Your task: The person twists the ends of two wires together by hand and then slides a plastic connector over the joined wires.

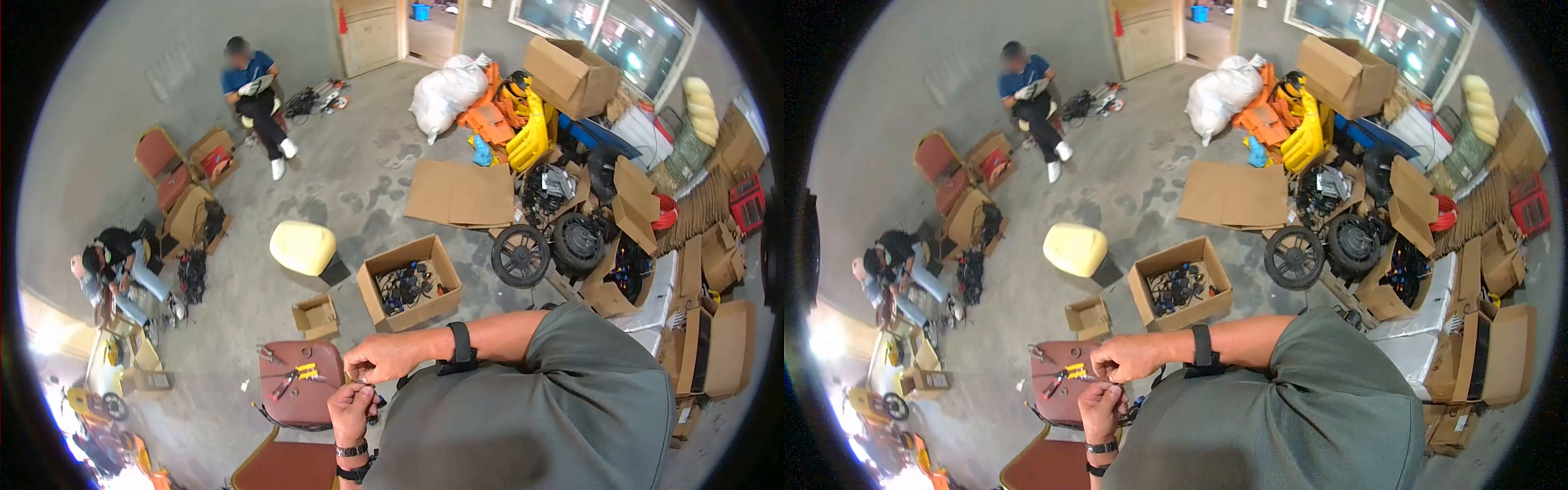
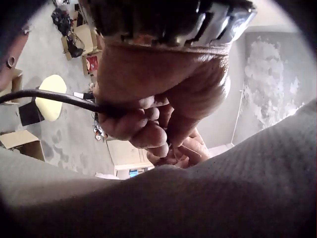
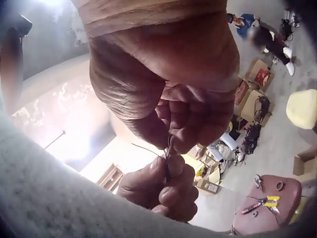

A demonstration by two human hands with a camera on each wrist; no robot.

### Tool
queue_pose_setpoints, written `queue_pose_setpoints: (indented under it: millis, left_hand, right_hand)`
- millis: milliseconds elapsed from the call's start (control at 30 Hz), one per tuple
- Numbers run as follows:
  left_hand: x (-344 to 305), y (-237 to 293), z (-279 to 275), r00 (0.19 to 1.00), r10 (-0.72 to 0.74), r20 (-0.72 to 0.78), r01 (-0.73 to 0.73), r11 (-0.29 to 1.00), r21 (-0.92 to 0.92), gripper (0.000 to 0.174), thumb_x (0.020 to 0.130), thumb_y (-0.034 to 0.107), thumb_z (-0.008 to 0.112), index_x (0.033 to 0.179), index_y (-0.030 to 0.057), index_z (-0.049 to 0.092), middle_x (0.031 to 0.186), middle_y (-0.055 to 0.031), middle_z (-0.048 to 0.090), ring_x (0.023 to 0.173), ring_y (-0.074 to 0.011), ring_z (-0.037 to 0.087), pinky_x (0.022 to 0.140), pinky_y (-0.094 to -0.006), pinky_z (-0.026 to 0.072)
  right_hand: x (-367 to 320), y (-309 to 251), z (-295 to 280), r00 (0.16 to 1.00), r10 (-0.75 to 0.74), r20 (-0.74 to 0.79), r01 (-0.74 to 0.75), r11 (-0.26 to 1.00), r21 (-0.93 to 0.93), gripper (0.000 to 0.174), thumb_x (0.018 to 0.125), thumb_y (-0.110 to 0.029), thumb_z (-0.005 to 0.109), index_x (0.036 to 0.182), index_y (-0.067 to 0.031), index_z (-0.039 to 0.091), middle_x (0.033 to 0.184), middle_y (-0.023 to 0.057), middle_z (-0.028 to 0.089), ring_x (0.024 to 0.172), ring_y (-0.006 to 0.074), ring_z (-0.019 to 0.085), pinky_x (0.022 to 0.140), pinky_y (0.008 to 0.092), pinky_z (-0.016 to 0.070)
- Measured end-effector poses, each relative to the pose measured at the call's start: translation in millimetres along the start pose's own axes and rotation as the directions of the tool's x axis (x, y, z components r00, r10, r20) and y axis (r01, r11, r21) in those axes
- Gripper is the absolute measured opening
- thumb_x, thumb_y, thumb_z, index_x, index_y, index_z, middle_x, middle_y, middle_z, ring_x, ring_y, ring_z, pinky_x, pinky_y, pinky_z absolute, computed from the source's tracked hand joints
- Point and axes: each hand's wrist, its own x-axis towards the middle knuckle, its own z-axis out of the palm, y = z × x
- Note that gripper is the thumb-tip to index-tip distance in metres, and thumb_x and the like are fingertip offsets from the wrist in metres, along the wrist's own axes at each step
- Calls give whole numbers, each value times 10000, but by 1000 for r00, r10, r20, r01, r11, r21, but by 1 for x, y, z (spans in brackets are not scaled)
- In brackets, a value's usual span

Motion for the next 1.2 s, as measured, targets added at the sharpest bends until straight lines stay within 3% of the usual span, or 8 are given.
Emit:
queue_pose_setpoints:
  millis: [33, 133, 333, 467, 633, 733, 900, 1200]
  left_hand:
    - [9, 5, 13, 999, -25, 26, 25, 999, 25, 80, 920, 46, 636, 900, -26, 664, 725, -67, 659, 556, -85, 548, 513, -220, 448]
    - [35, 14, 56, 996, -32, 79, 24, 995, 101, 80, 920, 46, 633, 895, -24, 664, 726, -62, 660, 559, -84, 548, 513, -222, 448]
    - [81, 30, 136, 988, 1, 153, -51, 945, 322, 79, 905, 35, 646, 922, -35, 679, 729, -61, 666, 569, -96, 559, 518, -230, 447]
    - [103, 30, 176, 978, 35, 205, -109, 926, 360, 72, 896, 26, 654, 924, -34, 680, 729, -62, 668, 568, -98, 559, 516, -228, 445]
    - [130, 34, 198, 958, -14, 287, -100, 920, 379, 80, 899, 25, 659, 947, -34, 684, 746, -57, 670, 604, -96, 571, 552, -229, 457]
    - [142, 47, 209, 937, -94, 337, -65, 900, 432, 90, 901, 34, 672, 954, -37, 684, 763, -55, 673, 620, -96, 579, 568, -233, 468]
    - [147, 60, 213, 900, -142, 412, -44, 910, 411, 96, 875, 44, 726, 943, -10, 686, 784, -42, 676, 633, -84, 587, 558, -222, 481]
    - [134, 66, 209, 942, -4, 335, -139, 905, 403, 110, 837, -22, 744, 931, -22, 687, 768, -25, 662, 621, -69, 572, 549, -211, 465]
  right_hand:
    - [-10, 4, -13, 1000, -1, -14, 1, 1000, 6, 142, 852, -49, 622, 988, -8, 615, 827, 77, 657, 753, 135, 581, 684, 322, 475]
    - [-50, 1, -57, 996, 74, -46, -74, 997, 5, 155, 846, -45, 615, 996, -6, 619, 813, 74, 658, 739, 138, 593, 670, 319, 479]
    - [-113, 33, -125, 982, -28, -189, 43, 996, 75, 193, 819, -23, 601, 1010, 1, 622, 794, 81, 650, 723, 144, 606, 668, 312, 489]
    - [-148, 47, -155, 965, -61, -254, 76, 996, 48, 178, 811, -35, 624, 983, 3, 646, 830, 108, 682, 760, 200, 653, 686, 343, 505]
    - [-183, 50, -172, 932, -142, -334, 111, 988, -110, 172, 789, -81, 655, 939, -6, 693, 883, 156, 718, 839, 312, 699, 723, 394, 527]
    - [-193, 57, -176, 921, -216, -325, 134, 957, -258, 187, 794, -93, 656, 968, -32, 689, 893, 149, 684, 832, 345, 661, 734, 427, 520]
    - [-198, 52, -168, 800, -427, -422, 156, 827, -541, 95, 833, -149, 679, 875, -68, 651, 758, 100, 580, 725, 320, 622, 679, 422, 513]
    - [-186, 51, -162, 800, -419, -429, 87, 789, -608, 111, 859, -154, 670, 855, -46, 644, 760, 108, 590, 720, 322, 627, 632, 422, 508]
